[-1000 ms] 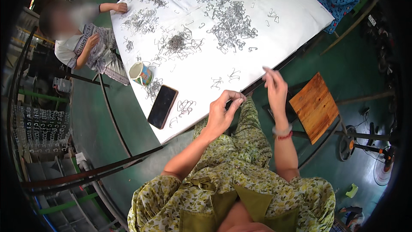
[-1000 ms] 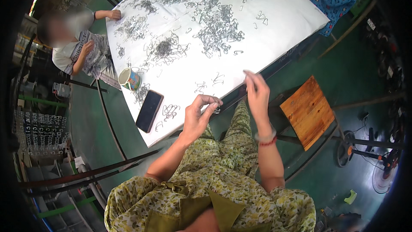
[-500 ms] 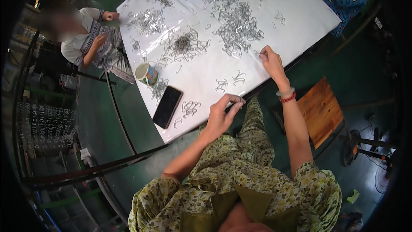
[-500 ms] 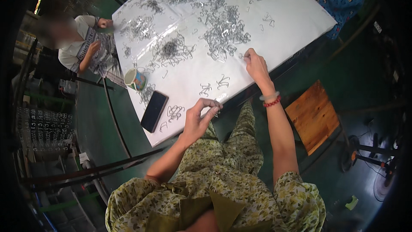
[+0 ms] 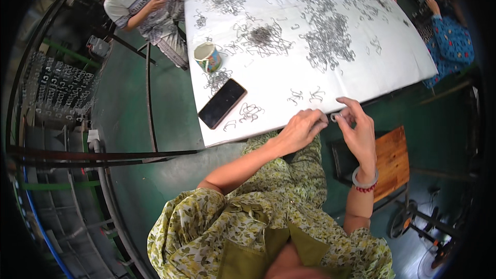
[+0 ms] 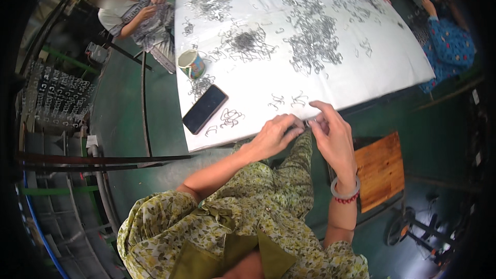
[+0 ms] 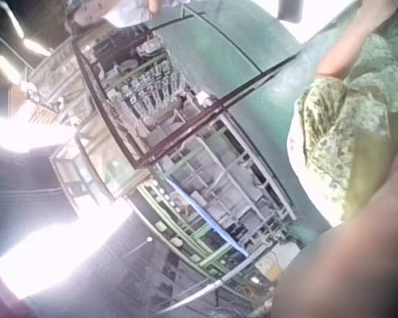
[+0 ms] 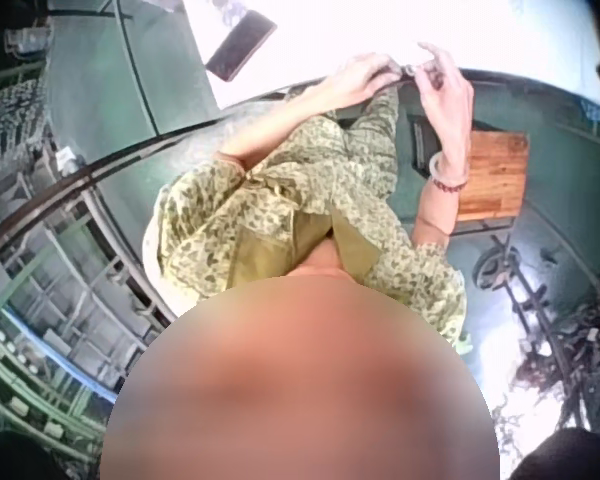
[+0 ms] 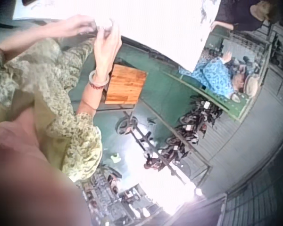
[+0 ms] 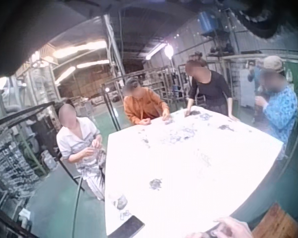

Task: The person repeatedly picks small metal hooks from a table, links them together by hand, and hangs the resulting chains on a nearby metal frame. The person also gathers loose hooks into a pile on the table.

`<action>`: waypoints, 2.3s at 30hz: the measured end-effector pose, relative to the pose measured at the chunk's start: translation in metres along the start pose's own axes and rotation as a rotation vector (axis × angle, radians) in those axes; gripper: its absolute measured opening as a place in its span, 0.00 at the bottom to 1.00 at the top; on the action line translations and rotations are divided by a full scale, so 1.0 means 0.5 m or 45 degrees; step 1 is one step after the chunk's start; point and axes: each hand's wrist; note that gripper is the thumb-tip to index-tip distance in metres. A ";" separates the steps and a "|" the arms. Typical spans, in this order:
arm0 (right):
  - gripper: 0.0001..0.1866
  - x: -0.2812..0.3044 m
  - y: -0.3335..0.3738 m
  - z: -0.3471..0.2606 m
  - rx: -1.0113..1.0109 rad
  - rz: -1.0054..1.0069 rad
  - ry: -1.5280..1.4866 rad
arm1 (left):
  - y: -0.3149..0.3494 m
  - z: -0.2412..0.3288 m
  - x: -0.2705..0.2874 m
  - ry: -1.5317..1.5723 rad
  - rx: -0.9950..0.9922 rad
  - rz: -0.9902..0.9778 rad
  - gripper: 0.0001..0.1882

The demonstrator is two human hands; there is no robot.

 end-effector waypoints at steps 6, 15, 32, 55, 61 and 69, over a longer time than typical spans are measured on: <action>0.09 -0.017 0.014 0.026 0.021 0.199 -0.103 | 0.003 -0.062 0.045 -0.147 -0.043 0.349 0.18; 0.07 -0.034 0.034 0.074 -0.114 0.224 -0.263 | -0.044 -0.383 0.294 -0.973 0.592 0.456 0.07; 0.07 -0.093 0.078 0.073 -0.105 0.468 -0.492 | -0.016 0.073 0.012 0.018 -0.184 0.165 0.07; 0.09 -0.036 -0.329 0.350 0.140 0.226 0.561 | 0.005 0.032 0.010 0.180 -0.078 0.177 0.06; 0.04 -0.049 -0.321 0.348 0.113 0.206 0.660 | 0.008 0.034 0.023 0.154 -0.087 0.198 0.07; 0.04 -0.013 -0.129 0.131 0.171 0.042 0.016 | 0.007 0.022 0.017 0.141 -0.100 0.198 0.05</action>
Point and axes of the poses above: each hand's wrist, its own y-axis away from the middle knuckle, its own x-axis out of the back of the hand, z = x × y, and after that the axes turned 7 degrees about -z, right-handed
